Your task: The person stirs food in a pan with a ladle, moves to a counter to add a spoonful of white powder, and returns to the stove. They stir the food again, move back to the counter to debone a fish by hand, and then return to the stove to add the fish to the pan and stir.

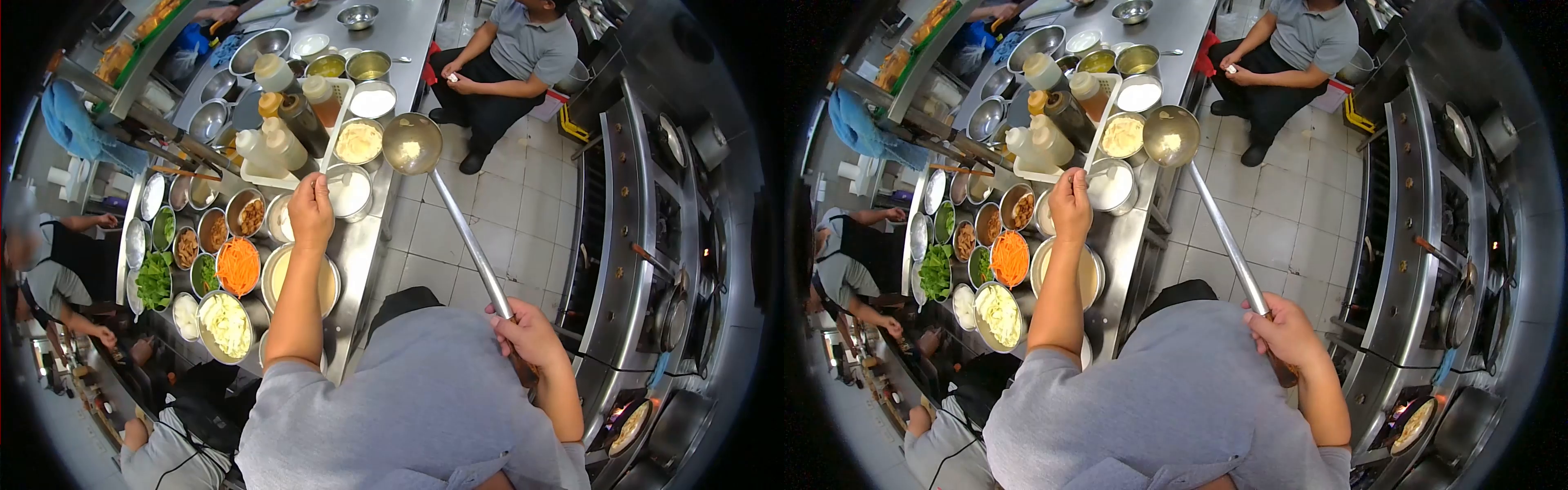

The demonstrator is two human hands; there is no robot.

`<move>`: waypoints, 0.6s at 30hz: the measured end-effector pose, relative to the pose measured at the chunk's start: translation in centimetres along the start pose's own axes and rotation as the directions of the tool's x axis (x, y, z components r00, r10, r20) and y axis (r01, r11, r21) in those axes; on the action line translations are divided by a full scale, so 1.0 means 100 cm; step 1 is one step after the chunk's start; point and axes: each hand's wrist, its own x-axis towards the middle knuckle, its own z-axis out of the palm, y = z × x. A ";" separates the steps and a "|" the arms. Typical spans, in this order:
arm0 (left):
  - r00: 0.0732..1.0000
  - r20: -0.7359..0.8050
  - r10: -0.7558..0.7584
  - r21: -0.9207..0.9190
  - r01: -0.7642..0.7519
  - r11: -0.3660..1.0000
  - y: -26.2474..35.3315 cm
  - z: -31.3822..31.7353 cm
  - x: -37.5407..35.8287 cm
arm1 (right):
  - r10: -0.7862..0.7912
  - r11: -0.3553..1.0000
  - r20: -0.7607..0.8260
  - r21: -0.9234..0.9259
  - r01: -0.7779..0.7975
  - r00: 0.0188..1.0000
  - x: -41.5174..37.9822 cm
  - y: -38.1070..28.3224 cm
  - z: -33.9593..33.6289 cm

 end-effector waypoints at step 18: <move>0.923 -0.091 -0.374 -0.671 0.220 0.708 0.022 -0.063 0.036 | 0.031 0.999 0.046 -0.028 -0.030 0.998 -0.013 -0.002 0.006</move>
